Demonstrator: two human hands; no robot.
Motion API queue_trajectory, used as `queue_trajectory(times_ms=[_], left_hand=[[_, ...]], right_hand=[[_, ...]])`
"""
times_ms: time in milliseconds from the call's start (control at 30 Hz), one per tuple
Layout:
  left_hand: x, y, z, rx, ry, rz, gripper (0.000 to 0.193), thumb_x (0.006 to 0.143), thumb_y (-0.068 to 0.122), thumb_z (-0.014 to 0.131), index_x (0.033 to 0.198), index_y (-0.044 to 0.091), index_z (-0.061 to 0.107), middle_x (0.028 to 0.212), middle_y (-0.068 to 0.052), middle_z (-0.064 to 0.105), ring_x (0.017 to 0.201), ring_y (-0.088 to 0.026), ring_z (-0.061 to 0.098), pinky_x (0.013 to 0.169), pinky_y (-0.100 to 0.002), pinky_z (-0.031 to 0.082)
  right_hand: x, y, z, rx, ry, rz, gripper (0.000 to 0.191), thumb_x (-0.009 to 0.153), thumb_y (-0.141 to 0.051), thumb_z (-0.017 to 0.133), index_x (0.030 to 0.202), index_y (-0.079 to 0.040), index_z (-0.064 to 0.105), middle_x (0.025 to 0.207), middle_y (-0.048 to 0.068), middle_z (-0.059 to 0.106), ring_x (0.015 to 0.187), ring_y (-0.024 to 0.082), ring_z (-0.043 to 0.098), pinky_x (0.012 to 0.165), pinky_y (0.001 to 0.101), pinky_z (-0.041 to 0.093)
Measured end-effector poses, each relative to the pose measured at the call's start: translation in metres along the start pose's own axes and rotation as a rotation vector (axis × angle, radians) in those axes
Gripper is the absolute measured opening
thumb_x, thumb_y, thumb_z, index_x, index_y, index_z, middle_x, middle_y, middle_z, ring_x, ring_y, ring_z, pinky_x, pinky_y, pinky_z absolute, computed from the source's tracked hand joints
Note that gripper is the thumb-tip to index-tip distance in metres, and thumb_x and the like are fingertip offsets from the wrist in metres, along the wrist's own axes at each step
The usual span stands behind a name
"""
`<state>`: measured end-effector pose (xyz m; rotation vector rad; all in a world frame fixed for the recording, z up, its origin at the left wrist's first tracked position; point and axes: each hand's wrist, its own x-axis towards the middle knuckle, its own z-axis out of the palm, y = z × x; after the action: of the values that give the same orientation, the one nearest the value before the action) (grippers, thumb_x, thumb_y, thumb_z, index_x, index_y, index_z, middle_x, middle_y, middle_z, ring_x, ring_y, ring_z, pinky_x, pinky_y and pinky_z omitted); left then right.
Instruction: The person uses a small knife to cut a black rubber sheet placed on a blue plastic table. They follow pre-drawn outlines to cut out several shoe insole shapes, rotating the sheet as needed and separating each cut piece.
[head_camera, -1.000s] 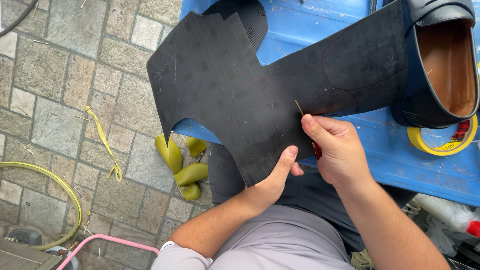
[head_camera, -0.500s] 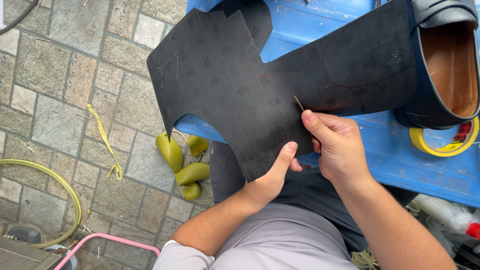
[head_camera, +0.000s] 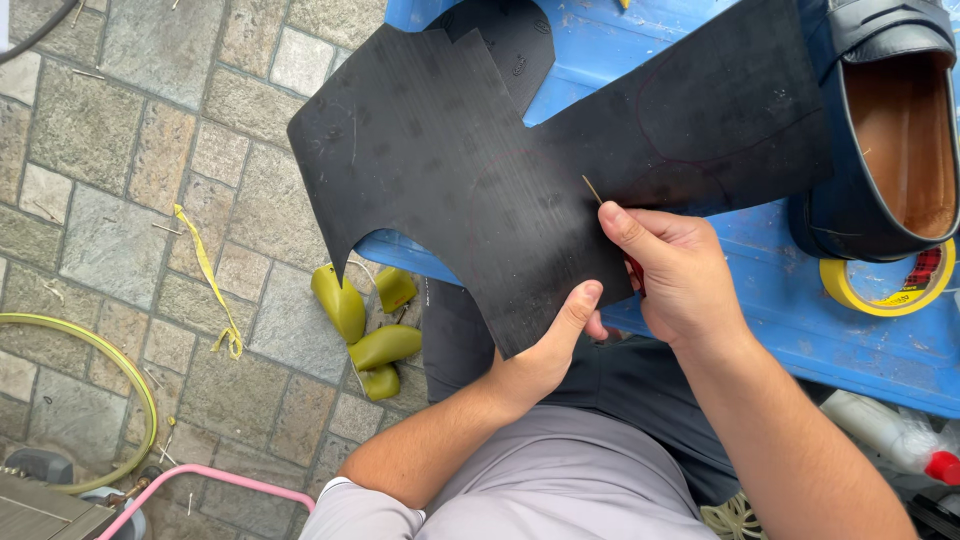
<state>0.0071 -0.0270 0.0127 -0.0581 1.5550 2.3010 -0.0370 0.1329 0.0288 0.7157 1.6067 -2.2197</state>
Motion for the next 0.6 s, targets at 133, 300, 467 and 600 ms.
queue_trajectory(times_ms=[133,300,467,600], left_hand=[[-0.007,0.005,0.001,-0.054,-0.058,-0.035,0.017,0.105,0.014,0.068,0.099,-0.001,0.068,0.086,-0.004,0.066,0.080,-0.014,0.066,0.074,-0.030,0.057],[-0.024,0.055,-0.029,0.351,-1.043,-0.149,0.025,0.091,0.022,0.078,0.105,0.004,0.069,0.093,-0.004,0.071,0.085,-0.014,0.071,0.078,-0.029,0.059],[0.018,0.118,-0.067,0.641,-0.445,0.549,0.024,0.082,0.011,0.083,0.087,0.009,0.060,0.100,-0.008,0.069,0.106,-0.026,0.070,0.094,-0.038,0.058],[0.107,0.115,-0.064,1.139,-0.422,0.901,0.079,0.069,0.035,0.094,0.136,0.018,0.055,0.146,-0.017,0.054,0.133,-0.042,0.054,0.115,-0.059,0.033]], right_hand=[[-0.001,-0.005,0.008,0.048,0.045,0.000,0.026,0.092,-0.022,0.070,0.098,0.003,0.075,0.081,0.004,0.074,0.072,0.009,0.066,0.066,0.0253,0.054],[0.006,-0.010,-0.002,-0.021,0.037,-0.043,0.024,0.091,-0.022,0.073,0.099,0.001,0.076,0.084,0.000,0.072,0.076,0.006,0.063,0.070,0.0228,0.050],[0.008,-0.009,-0.028,-0.105,0.017,-0.017,0.021,0.094,-0.024,0.076,0.091,-0.004,0.076,0.074,-0.005,0.063,0.062,0.004,0.049,0.055,0.0226,0.036],[0.015,-0.011,-0.040,-0.219,0.028,0.000,0.023,0.095,-0.026,0.076,0.086,-0.004,0.076,0.068,-0.004,0.058,0.058,0.005,0.044,0.053,0.0226,0.033]])
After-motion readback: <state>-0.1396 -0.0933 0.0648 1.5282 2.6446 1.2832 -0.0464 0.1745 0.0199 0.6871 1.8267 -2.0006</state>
